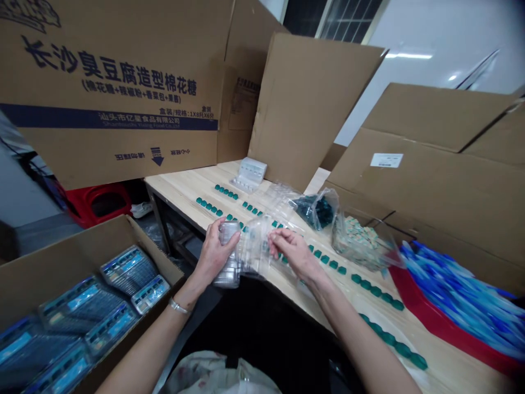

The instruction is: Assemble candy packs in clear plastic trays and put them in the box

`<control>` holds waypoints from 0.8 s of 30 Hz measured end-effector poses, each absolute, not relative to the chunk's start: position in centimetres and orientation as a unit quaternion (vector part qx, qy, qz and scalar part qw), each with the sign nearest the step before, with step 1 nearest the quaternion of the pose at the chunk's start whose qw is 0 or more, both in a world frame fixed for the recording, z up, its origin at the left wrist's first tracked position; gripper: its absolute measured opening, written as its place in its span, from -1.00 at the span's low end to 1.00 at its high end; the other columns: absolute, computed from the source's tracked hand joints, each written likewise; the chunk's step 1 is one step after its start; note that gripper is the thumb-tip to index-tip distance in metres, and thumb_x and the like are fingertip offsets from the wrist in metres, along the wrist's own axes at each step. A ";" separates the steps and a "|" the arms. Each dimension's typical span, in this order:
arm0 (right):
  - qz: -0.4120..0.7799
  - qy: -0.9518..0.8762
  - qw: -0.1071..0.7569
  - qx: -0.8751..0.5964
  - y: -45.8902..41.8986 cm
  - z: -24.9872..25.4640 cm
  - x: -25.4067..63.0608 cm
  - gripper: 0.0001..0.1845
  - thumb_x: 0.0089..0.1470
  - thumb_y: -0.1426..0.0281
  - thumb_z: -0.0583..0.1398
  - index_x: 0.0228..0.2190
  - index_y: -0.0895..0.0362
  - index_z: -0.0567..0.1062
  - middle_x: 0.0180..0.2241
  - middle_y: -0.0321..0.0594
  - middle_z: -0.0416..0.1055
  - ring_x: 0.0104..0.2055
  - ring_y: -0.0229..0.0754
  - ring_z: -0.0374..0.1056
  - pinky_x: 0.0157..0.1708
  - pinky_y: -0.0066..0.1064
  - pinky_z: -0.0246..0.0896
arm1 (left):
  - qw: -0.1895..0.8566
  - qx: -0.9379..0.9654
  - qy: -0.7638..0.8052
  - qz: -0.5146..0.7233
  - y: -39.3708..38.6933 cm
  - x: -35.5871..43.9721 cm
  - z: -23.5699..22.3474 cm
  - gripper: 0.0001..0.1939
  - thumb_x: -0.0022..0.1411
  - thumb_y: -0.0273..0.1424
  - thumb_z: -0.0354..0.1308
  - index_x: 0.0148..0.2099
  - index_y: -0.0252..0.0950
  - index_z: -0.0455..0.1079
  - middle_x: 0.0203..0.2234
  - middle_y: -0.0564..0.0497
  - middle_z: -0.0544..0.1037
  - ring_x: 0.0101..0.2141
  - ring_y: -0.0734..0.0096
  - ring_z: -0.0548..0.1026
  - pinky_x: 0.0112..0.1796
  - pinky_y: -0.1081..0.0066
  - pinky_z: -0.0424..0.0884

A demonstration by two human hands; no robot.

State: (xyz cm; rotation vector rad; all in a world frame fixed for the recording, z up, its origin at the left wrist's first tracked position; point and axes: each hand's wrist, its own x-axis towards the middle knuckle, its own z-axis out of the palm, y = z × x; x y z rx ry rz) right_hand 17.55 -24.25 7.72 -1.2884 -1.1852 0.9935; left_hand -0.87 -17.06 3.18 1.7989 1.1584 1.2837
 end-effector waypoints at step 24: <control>0.525 -0.495 0.486 -0.493 -23.4 6.5 13.7 -0.67 -0.06 0.14 0.22 -0.50 0.19 0.41 -0.60 -0.31 0.39 -0.58 -0.34 0.30 -0.50 -0.46 0.24 | 0.341 0.705 0.386 0.488 -18.0 0.4 3.3 -0.56 0.25 -0.25 -0.02 0.11 -0.36 0.17 0.02 -0.19 0.30 0.07 0.29 0.26 0.08 0.26 0.16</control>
